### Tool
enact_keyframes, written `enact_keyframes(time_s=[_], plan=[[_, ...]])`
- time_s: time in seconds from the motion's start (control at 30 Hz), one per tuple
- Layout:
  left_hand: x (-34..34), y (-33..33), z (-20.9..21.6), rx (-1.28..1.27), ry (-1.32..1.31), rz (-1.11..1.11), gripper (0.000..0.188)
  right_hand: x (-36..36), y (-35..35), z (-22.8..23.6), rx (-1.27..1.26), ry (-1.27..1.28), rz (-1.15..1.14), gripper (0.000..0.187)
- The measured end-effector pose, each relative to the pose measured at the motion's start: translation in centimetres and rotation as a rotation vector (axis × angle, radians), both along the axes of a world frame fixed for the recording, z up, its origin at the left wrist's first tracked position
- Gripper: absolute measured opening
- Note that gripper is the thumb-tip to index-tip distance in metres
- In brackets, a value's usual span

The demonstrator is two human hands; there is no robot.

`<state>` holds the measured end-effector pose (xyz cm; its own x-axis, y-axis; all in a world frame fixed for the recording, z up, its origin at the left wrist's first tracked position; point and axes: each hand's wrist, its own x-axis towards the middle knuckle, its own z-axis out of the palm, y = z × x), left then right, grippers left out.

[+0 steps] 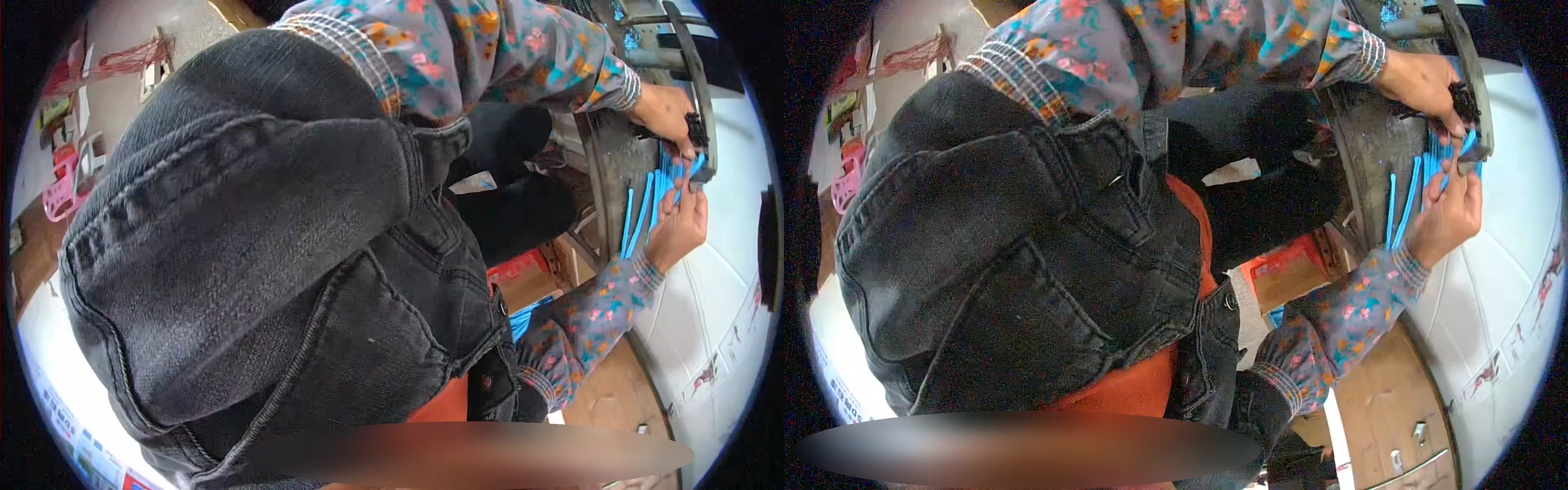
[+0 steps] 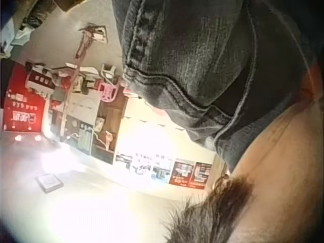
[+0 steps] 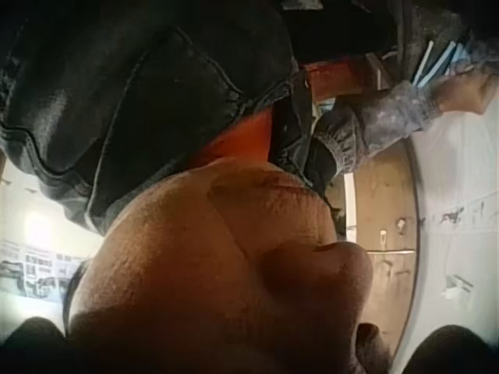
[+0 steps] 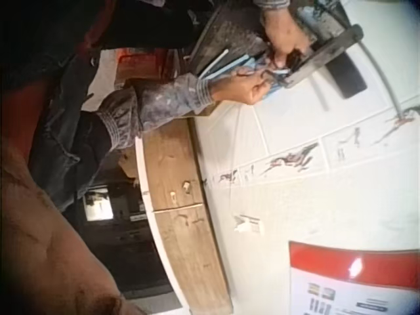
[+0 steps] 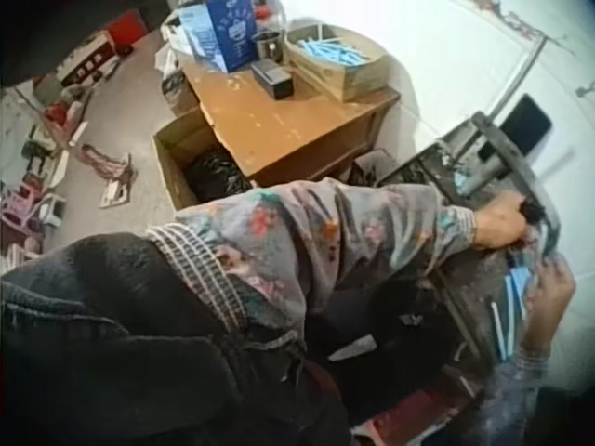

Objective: Sorting small blue items and feeding them into a processing machine at a workbench.

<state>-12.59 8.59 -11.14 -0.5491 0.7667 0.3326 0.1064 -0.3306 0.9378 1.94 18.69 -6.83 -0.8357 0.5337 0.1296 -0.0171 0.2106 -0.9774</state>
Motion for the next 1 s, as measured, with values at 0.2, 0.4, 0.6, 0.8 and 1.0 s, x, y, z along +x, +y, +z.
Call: enact_keyframes(time_s=[0.2, 0.4, 0.6, 0.8, 1.0], plan=[[0.2, -0.4, -1.7, -0.020, -0.160, -0.016, 0.019, 0.2, -0.8, -0.7, 0.083, -0.058, -0.112, 0.012], [2.1, -2.9, 0.6, -0.018, -0.161, -0.057, 0.017, 1.1, 0.0, 1.6, 0.512, -0.108, 0.031, 0.007], [1.3, -1.6, 0.7, 0.019, -0.107, -0.080, 0.023, 4.0, 2.8, 2.1, 0.409, -0.406, 0.082, 0.014], [0.8, -0.7, -0.2, -0.025, -0.126, -0.151, 0.020, 4.3, 2.1, -1.7, 1.143, -0.391, 0.239, 0.010], [0.3, -0.3, -0.7, 0.053, -0.157, -0.170, 0.017, 2.7, 0.7, 0.8, 0.920, -0.169, 0.013, 0.017]])
